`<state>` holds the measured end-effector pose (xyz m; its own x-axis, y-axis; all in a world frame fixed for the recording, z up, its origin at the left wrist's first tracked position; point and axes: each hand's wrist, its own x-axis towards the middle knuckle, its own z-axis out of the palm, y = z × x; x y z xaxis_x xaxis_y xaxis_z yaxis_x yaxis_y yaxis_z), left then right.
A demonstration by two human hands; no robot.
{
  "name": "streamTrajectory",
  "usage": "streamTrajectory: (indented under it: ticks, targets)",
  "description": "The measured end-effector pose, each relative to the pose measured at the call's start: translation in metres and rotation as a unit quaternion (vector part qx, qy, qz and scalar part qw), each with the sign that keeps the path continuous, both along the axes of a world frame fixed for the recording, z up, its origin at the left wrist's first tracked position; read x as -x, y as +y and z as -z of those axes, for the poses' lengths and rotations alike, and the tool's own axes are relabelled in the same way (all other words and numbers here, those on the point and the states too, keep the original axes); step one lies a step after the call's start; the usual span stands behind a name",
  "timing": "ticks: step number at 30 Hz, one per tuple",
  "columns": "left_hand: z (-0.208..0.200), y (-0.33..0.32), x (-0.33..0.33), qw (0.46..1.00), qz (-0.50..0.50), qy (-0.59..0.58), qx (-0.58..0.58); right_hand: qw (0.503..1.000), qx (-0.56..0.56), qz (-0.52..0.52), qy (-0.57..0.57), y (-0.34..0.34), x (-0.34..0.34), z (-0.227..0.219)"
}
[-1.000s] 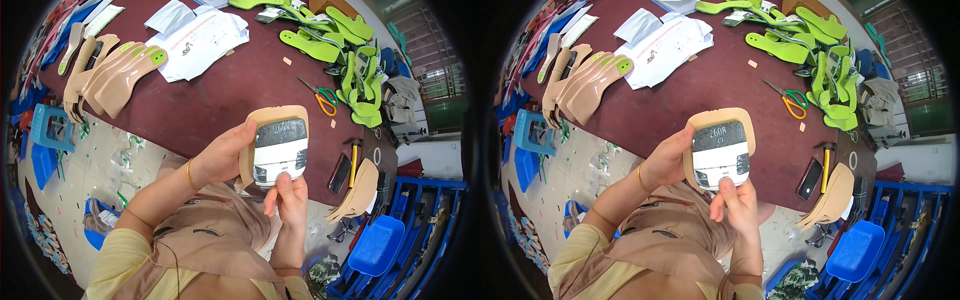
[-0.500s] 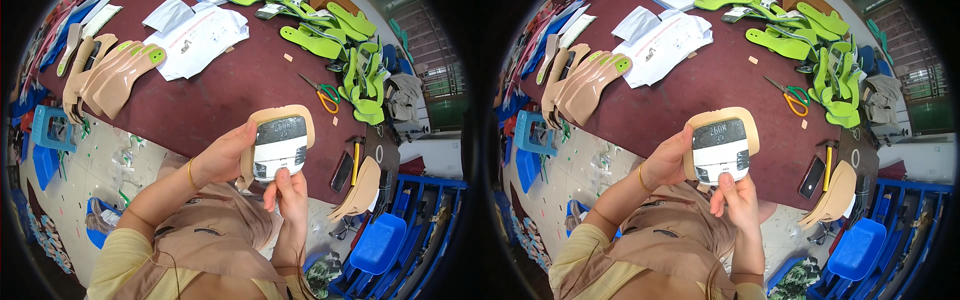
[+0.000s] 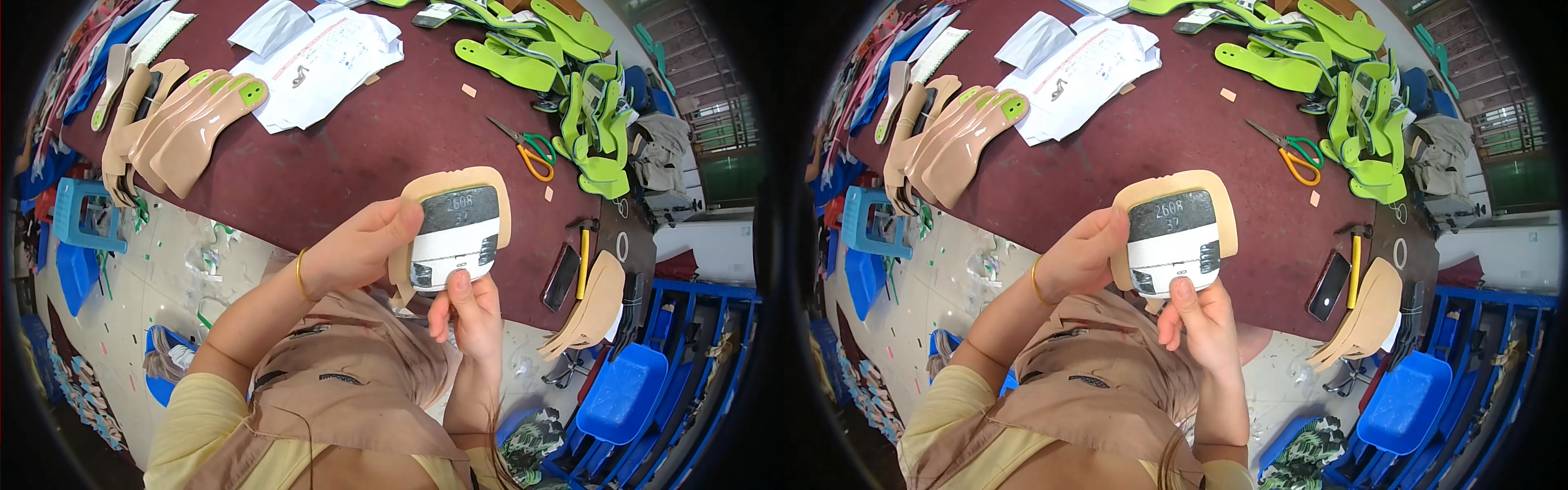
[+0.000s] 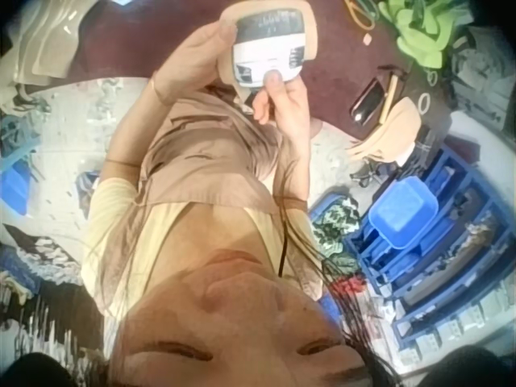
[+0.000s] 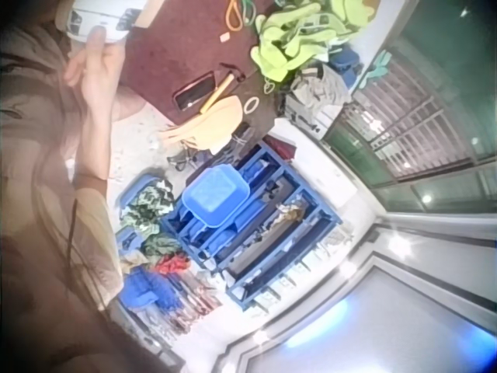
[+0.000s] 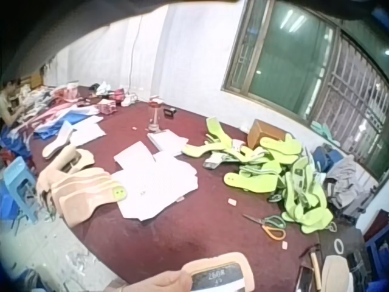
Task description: The recorder is seen assembling shoe components, specifically attaching the upper to the insole and trimming materials.
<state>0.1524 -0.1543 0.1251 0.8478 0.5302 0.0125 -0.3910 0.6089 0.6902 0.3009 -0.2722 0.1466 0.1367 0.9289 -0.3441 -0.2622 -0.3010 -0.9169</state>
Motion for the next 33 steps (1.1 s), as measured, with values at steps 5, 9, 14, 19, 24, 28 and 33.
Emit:
streamTrajectory:
  ticks: [5, 9, 14, 19, 24, 28, 33]
  targets:
    - [-0.01, 0.01, 0.0, 0.995, -0.045, 0.079, -0.034, 0.996, 0.039, -0.007, -0.075, -0.001, 0.002, 0.001]
    - [-0.001, 0.014, -0.009, 0.994, -0.078, 0.071, 0.017, 0.992, -0.036, 0.053, -0.109, -0.001, -0.007, 0.006]
    - [-0.001, 0.029, -0.001, 0.991, -0.049, 0.069, 0.099, 0.955, -0.205, 0.08, -0.196, 0.01, -0.036, 0.022]
    - [0.005, 0.029, -0.005, 0.983, 0.001, 0.081, 0.165, 0.984, -0.148, -0.099, 0.004, 0.022, -0.041, 0.037]
    - [0.005, 0.035, -0.009, 0.979, 0.011, 0.102, 0.176, 0.983, -0.153, -0.105, 0.018, 0.026, -0.041, 0.043]
    - [0.005, 0.038, -0.009, 0.981, 0.023, 0.107, 0.158, 0.989, -0.117, -0.088, 0.026, 0.018, -0.035, 0.039]
    - [0.002, 0.045, -0.014, 0.977, 0.031, 0.177, 0.119, 0.987, -0.083, -0.105, 0.087, 0.009, -0.036, 0.03]
